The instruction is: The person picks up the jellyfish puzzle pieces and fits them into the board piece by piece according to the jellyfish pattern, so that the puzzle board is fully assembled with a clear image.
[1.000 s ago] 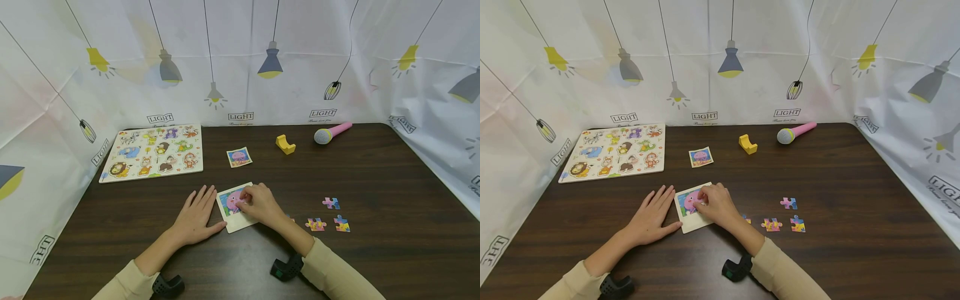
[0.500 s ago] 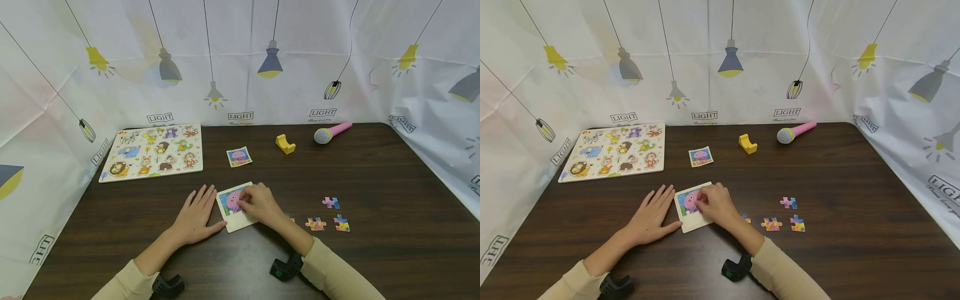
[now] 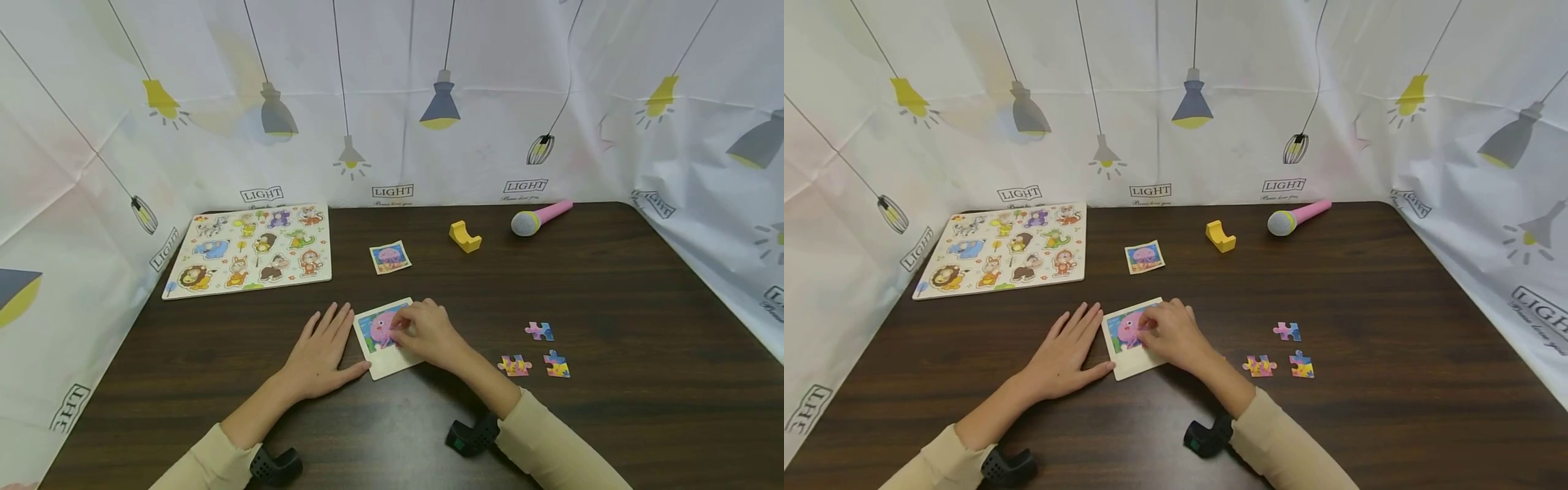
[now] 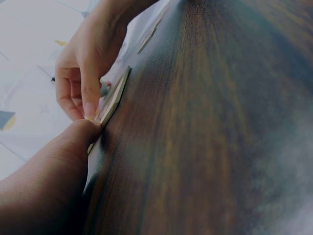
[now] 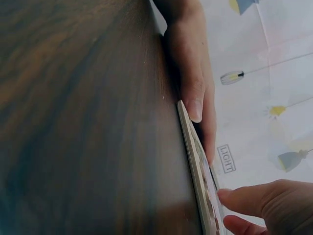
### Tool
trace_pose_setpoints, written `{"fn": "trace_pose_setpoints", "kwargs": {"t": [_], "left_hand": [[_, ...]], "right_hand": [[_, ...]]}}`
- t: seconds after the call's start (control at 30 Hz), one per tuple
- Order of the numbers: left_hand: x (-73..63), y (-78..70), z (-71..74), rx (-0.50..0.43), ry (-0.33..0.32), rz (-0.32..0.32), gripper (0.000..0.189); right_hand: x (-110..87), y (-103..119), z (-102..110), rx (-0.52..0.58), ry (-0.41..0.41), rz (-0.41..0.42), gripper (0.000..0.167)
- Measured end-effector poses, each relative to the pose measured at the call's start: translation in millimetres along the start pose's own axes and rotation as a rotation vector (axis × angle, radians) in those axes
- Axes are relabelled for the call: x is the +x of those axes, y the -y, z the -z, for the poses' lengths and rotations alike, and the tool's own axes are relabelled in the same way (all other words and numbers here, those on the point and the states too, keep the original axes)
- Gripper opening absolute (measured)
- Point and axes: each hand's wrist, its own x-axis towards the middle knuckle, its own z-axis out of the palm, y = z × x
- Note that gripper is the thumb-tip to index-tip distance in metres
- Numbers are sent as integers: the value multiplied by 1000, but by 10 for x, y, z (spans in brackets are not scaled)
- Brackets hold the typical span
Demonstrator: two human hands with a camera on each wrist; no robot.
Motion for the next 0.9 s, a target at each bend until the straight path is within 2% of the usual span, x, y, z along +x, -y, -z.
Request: {"fn": "trace_pose_setpoints", "kwargs": {"t": [0.33, 0.67, 0.9], "left_hand": [[-7, -13, 0, 3, -6, 6, 92], [-8, 2, -10, -8, -14, -11, 89], [-10, 5, -13, -12, -32, -29, 84]], "right_hand": [[-134, -155, 206, 59, -18, -14, 15], [-313, -488, 394, 43, -28, -63, 23], [-485, -721, 547, 7, -88, -107, 27]]}}
